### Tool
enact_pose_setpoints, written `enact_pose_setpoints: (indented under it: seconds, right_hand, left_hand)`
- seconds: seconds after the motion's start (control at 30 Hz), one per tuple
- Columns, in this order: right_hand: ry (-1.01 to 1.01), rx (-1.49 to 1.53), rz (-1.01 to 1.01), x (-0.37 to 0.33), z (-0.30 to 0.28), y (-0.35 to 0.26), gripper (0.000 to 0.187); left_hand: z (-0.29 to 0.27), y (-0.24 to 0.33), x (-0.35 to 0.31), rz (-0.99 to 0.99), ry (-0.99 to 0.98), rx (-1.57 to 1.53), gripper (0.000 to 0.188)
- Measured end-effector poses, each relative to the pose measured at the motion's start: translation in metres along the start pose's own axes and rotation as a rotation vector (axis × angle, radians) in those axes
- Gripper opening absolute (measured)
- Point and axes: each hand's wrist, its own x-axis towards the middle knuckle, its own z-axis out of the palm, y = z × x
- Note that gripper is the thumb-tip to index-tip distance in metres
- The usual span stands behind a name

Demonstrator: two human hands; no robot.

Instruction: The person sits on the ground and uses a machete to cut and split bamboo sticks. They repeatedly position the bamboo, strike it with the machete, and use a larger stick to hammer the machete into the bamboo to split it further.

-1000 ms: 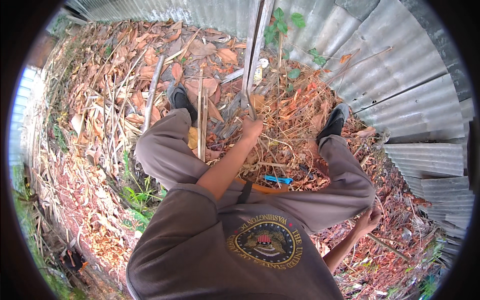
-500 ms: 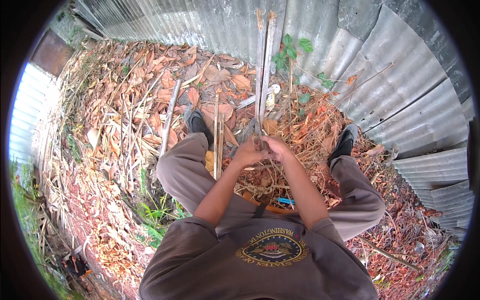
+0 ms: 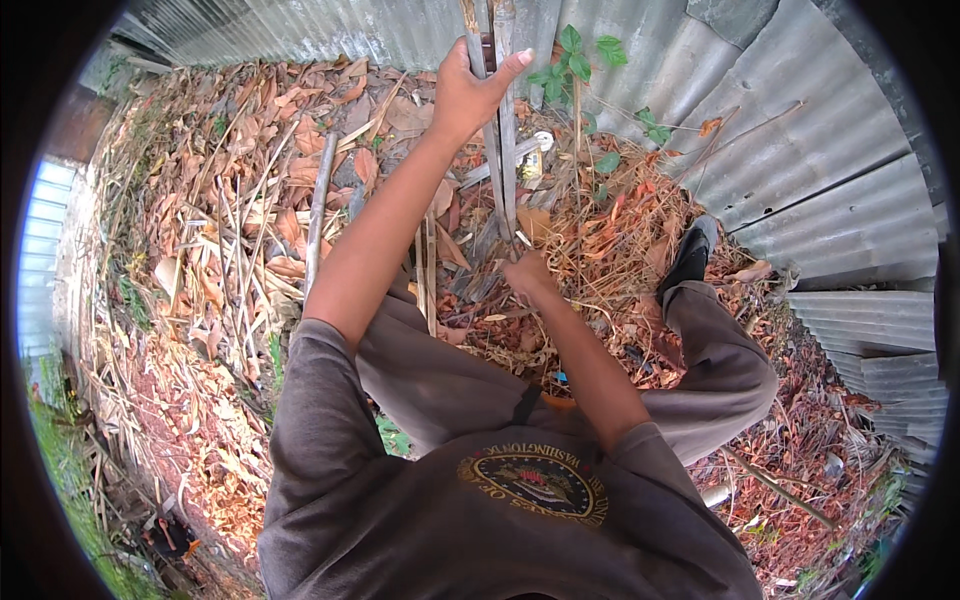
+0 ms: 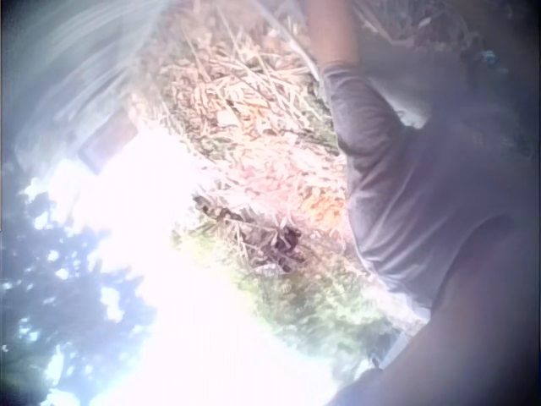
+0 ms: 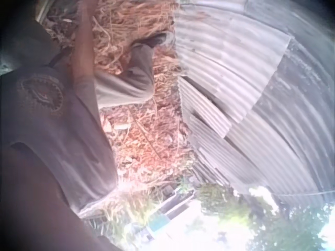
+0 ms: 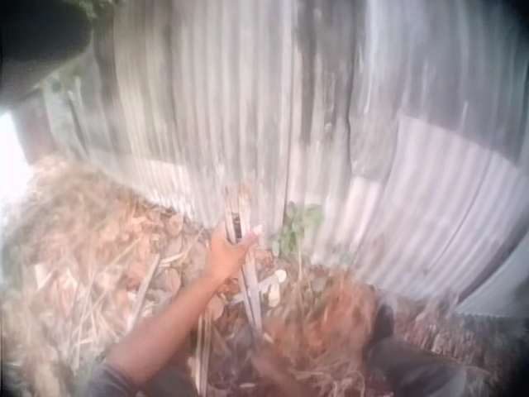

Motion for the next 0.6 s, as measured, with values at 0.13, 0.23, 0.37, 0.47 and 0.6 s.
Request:
enact_pose_setpoints:
  seconds: [0.13,0.23,0.37,0.47,0.6]
  right_hand:
    - [-0.117,0.176,0.022,-0.021,-0.009,-0.007,0.039]
    - [-0.203,0.273,0.072,-0.034,-0.015,-0.017,0.029]
    - [-0.225,0.228,0.040,-0.044,-0.015,-0.017,0.023]
    - [-0.285,0.184,0.003,-0.032,-0.011,0.002,0.030]
    - [-0.105,0.081,-0.189,-0.037,-0.048,-0.009,0.052]
  left_hand:
    - [-0.017,-0.011,-0.008,0.029,-0.113,-0.261,0.036]
    - [-0.041,-0.023,-0.016,-0.022,-0.063,-0.218,0.033]
    - [-0.045,-0.023,-0.031,-0.047,-0.066,-0.222,0.035]
    - [-0.037,-0.004,-0.039,-0.082,-0.071,-0.283,0.036]
    - [-0.024,0.021,-0.047,-0.094,-0.090,-0.255,0.034]
